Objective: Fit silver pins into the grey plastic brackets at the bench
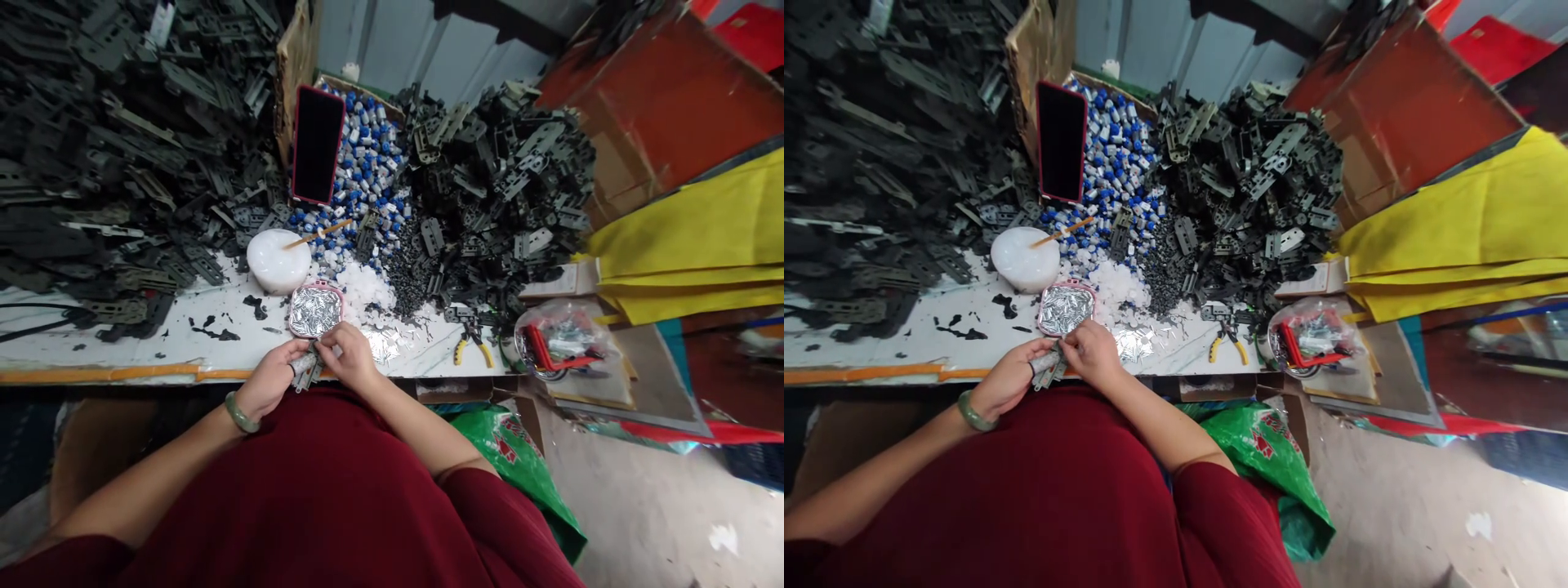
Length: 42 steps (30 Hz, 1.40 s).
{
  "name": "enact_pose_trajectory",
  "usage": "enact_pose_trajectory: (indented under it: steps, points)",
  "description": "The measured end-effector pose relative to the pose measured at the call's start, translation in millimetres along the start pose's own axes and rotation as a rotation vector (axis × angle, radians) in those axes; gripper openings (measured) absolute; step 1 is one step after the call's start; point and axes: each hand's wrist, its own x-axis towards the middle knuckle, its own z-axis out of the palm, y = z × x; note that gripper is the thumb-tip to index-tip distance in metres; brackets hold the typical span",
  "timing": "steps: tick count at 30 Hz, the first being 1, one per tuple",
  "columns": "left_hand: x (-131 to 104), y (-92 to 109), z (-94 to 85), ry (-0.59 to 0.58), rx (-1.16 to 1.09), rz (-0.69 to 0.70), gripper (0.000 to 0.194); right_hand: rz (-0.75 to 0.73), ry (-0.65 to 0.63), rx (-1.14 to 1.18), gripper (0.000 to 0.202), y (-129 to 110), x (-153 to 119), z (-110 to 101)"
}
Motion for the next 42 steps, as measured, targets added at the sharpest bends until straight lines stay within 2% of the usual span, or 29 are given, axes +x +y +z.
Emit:
enact_pose_trajectory:
  steps: [4, 8, 11, 13, 14, 17, 20, 22, 24, 26, 28, 31, 33, 35, 38, 42]
  points:
    - [1.6, -0.7, -0.9, -0.018, -0.025, -0.017, 0.024, -0.047, -0.105, -0.22, 0.023, -1.6, -8.9, -1.1]
    - [0.9, -0.8, -0.5, -0.035, 0.005, -0.008, 0.024, 0.052, -0.091, -0.079, 0.019, -3.4, -13.7, -1.6]
    - [-1.7, 1.1, -0.1, -0.075, 0.024, -0.015, 0.027, 0.124, -0.101, 0.079, 0.021, 6.9, 2.5, -14.9]
    - [-3.2, 2.7, -0.3, -0.098, 0.034, -0.008, 0.028, 0.138, -0.125, 0.046, 0.016, 20.7, 26.9, -33.1]
    - [-3.8, 3.3, -0.6, -0.102, 0.038, -0.003, 0.028, 0.15, -0.099, -0.005, 0.016, 28.7, 42.1, -44.0]
    - [-4.6, 3.8, -2.0, -0.096, 0.042, -0.002, 0.029, 0.221, -0.002, -0.516, 0.025, 50.9, 89.8, -73.9]
    - [-5.0, 2.7, -3.5, -0.076, 0.031, -0.014, 0.029, 0.213, -0.136, -0.832, 0.028, 62.9, 123.8, -88.7]
    - [-5.2, 2.3, -4.7, -0.063, 0.027, -0.006, 0.029, 0.183, -0.214, -0.929, 0.028, 65.9, 135.2, -91.4]
    - [-5.2, 2.9, -6.0, -0.061, 0.022, 0.008, 0.029, 0.167, -0.24, -0.955, 0.028, 67.2, 139.6, -92.9]
    - [-4.9, 4.5, -6.9, -0.067, 0.012, 0.009, 0.029, 0.175, -0.207, -0.922, 0.03, 67.3, 137.9, -94.4]
    - [-4.1, 6.8, -6.6, -0.063, -0.004, 0.004, 0.029, 0.191, -0.104, -0.82, 0.03, 64.1, 128.6, -92.2]
    - [-1.3, 10.3, -4.0, -0.02, -0.041, -0.016, 0.033, 0.168, 0.057, -0.494, 0.026, 47.5, 97.7, -73.3]
    - [1.3, 12.0, -1.5, 0.03, -0.085, -0.018, 0.038, 0.087, 0.044, -0.224, 0.022, 29.2, 69.1, -51.6]
    - [3.8, 12.9, 0.3, 0.083, -0.136, 0.016, 0.04, -0.01, 0.006, -0.051, 0.02, 9.9, 41.8, -29.5]
    - [4.7, 13.2, 1.5, 0.141, -0.183, 0.101, 0.039, -0.04, -0.012, -0.015, 0.021, -10.8, 15.5, -6.4]
    - [0.8, 14.1, 1.2, 0.207, -0.185, 0.156, 0.039, 0.02, 0.009, -0.017, 0.023, -20.7, 3.0, 4.7]
